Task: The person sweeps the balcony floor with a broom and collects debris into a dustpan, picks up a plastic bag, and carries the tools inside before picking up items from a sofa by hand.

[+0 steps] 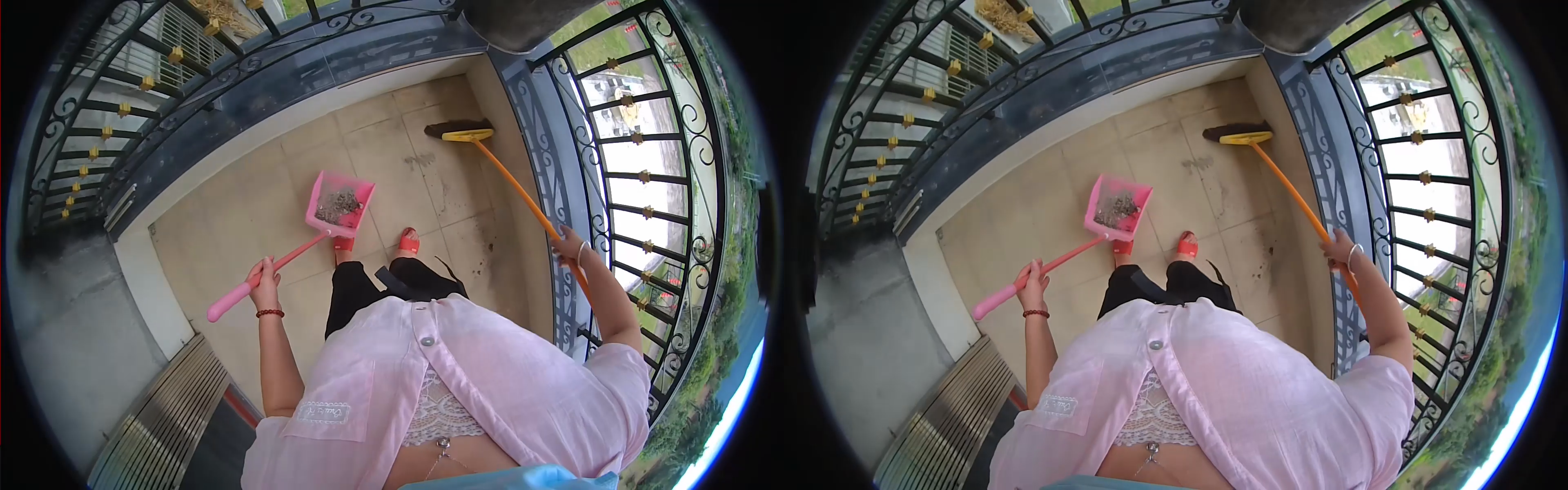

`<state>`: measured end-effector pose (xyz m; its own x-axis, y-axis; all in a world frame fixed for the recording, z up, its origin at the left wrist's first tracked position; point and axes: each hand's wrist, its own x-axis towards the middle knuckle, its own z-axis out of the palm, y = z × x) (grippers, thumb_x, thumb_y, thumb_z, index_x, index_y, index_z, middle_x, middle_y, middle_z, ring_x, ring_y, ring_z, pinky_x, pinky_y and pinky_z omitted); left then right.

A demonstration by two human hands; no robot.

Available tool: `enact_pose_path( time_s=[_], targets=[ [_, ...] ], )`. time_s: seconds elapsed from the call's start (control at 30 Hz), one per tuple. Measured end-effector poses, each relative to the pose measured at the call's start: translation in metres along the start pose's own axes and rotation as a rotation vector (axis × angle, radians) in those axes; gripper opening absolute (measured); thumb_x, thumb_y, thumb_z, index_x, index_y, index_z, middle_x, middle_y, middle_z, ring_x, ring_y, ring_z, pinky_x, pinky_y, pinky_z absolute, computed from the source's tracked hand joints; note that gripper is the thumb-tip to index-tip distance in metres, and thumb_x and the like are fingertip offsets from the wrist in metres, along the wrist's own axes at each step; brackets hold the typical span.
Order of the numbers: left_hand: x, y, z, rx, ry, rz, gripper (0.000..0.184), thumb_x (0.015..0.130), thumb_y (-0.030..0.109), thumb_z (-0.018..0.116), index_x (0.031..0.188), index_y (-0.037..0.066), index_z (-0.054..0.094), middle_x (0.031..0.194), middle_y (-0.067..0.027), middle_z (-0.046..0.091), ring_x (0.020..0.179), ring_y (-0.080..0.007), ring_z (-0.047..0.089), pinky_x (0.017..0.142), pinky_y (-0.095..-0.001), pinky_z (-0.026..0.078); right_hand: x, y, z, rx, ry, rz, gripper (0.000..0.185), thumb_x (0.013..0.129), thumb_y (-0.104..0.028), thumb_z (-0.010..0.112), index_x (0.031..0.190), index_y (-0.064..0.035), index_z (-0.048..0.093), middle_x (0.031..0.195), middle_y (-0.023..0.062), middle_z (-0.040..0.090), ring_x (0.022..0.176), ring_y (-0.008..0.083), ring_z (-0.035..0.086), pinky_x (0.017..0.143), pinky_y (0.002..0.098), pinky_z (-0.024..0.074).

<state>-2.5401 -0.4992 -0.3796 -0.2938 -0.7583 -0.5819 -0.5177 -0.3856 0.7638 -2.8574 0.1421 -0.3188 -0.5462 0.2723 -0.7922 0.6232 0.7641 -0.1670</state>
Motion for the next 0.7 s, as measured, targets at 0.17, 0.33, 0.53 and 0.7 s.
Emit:
enact_pose_path(
  time_s=[0.17, 0.33, 0.53, 0.7],
  targets=[
    [-0.036, -0.003, 0.024, -0.075, -0.033, -0.035, 0.034, 0.092, 0.029, 0.061, 0.111, 0.001, 0.061, 0.113, -0.0099, 0.064, 0.104, -0.0185, 0.06, 0.087, -0.0356, 0.051, -0.014, -0.026, 0.012, -0.233, 0.08, -0.123, 0.044, 0.094, -0.026, 0.05, 0.138, -0.0251, 0.045, 0.058, 0.006, 0.05, 0.037, 0.016, 0.048, 0.034, 0.0332, 0.0419],
    [-0.069, -0.002, 0.038, -0.142, -0.036, -0.064, 0.036, 0.092, 0.029, 0.062, 0.112, -0.001, 0.06, 0.114, -0.0127, 0.062, 0.104, -0.0208, 0.06, 0.089, -0.0361, 0.051, 0.022, -0.059, -0.014, -0.389, 0.141, -0.309, 0.04, 0.096, -0.025, 0.042, 0.136, -0.0255, 0.048, 0.062, 0.0083, 0.056, 0.042, 0.0192, 0.054, 0.037, 0.0338, 0.0452],
    [-0.086, 0.007, 0.066, -0.05, -0.052, -0.01, 0.035, 0.093, 0.03, 0.06, 0.111, 0.0, 0.061, 0.114, -0.0126, 0.063, 0.104, -0.0211, 0.062, 0.087, -0.0345, 0.052, 0.178, -0.102, 0.0, -0.644, 0.248, -0.53, 0.04, 0.095, -0.023, 0.04, 0.135, -0.0214, 0.048, 0.074, 0.0158, 0.064, 0.054, 0.0266, 0.064, 0.047, 0.0408, 0.0509],
    [-0.08, -0.005, 0.062, -0.022, -0.063, 0.001, 0.035, 0.092, 0.029, 0.061, 0.112, 0.0, 0.06, 0.114, -0.0118, 0.063, 0.104, -0.0204, 0.061, 0.087, -0.0342, 0.052, 0.076, 0.014, -0.007, -0.484, 0.12, -0.195, 0.042, 0.094, -0.023, 0.043, 0.136, -0.0217, 0.047, 0.074, 0.0175, 0.065, 0.056, 0.0293, 0.064, 0.049, 0.0388, 0.0505]
  ],
)
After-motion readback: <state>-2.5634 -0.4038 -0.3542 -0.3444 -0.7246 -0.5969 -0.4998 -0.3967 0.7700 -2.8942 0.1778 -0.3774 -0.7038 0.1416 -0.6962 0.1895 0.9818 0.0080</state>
